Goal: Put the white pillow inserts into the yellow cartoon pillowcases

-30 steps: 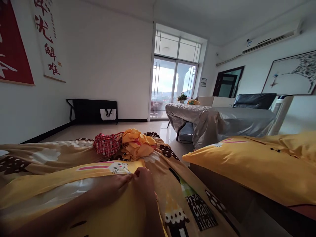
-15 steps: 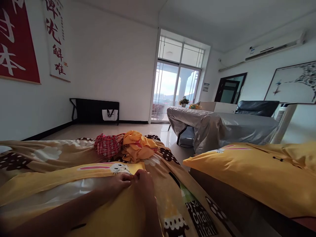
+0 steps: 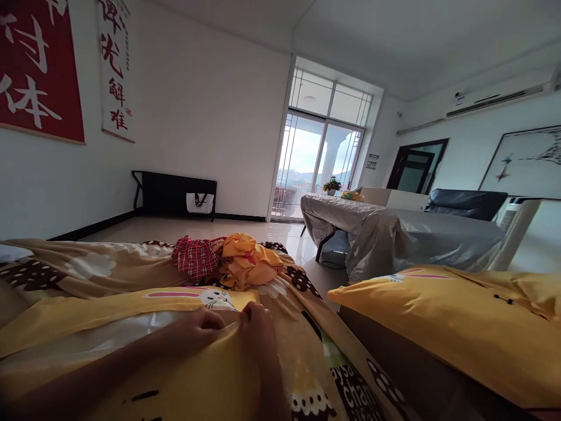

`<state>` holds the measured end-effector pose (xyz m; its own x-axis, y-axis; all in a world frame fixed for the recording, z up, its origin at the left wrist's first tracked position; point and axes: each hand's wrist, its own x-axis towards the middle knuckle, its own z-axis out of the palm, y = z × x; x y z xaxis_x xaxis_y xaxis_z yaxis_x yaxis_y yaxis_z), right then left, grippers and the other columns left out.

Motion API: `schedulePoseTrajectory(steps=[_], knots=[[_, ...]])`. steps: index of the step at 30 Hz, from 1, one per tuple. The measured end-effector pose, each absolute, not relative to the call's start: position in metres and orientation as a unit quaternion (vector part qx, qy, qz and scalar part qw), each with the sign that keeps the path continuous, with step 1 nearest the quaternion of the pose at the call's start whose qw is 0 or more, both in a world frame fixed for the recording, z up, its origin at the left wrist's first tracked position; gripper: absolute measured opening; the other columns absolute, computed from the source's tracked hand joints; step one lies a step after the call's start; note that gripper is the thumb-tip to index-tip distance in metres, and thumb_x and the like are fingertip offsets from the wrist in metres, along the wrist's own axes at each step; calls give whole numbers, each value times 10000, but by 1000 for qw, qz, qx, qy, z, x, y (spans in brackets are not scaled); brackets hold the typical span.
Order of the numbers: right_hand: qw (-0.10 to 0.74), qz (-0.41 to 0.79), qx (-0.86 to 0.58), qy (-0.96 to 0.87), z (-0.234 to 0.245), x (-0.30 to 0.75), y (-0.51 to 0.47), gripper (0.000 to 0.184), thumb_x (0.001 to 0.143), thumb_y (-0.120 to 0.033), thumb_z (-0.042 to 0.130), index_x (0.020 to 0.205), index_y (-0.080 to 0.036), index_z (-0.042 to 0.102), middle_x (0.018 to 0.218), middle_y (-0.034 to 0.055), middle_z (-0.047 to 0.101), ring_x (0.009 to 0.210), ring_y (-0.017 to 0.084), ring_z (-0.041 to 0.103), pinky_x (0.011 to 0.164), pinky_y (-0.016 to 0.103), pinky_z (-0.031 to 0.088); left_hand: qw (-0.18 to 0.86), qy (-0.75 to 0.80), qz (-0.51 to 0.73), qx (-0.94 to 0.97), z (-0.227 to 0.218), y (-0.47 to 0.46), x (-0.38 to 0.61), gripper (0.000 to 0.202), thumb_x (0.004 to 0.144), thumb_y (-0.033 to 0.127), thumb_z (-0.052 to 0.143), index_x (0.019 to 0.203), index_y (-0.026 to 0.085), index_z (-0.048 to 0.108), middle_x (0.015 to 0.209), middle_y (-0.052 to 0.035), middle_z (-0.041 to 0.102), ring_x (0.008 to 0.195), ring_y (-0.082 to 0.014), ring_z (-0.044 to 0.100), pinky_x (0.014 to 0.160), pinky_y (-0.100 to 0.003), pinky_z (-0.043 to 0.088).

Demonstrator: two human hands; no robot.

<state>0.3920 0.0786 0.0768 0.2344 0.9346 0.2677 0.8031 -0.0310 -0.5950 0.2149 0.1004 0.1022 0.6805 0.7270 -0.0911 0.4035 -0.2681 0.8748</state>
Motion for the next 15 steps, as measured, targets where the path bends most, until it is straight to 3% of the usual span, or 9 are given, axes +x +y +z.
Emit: schedulePoseTrajectory(steps=[3,5,10,15], knots=[[341,104,-706,-612,75,392,80,172,791,-140,496,698,-176,636,748,40,686,698,153,574,586,223,337,331,392,118,850,114,91,168,233,763,308,467,617,146,550,599,25,429,607,-111,379,538,-231,257],[345,104,-703,-613,72,392,81,166,791,-142,494,702,-171,631,760,47,686,701,157,574,590,225,337,278,407,94,865,115,87,130,299,813,388,449,651,157,550,643,14,484,643,-129,425,570,-232,292],[325,76,-715,-614,63,395,84,171,805,-158,486,706,-177,624,786,60,687,723,176,588,592,242,328,248,505,72,823,114,83,39,468,867,549,345,821,192,644,888,-46,657,856,-224,577,768,-272,407],[320,16,-709,-628,82,366,66,229,880,-173,429,885,-184,657,901,83,690,838,203,615,708,270,386,236,550,65,799,113,82,-10,440,865,521,345,823,239,681,932,4,693,927,-223,619,835,-262,446]])
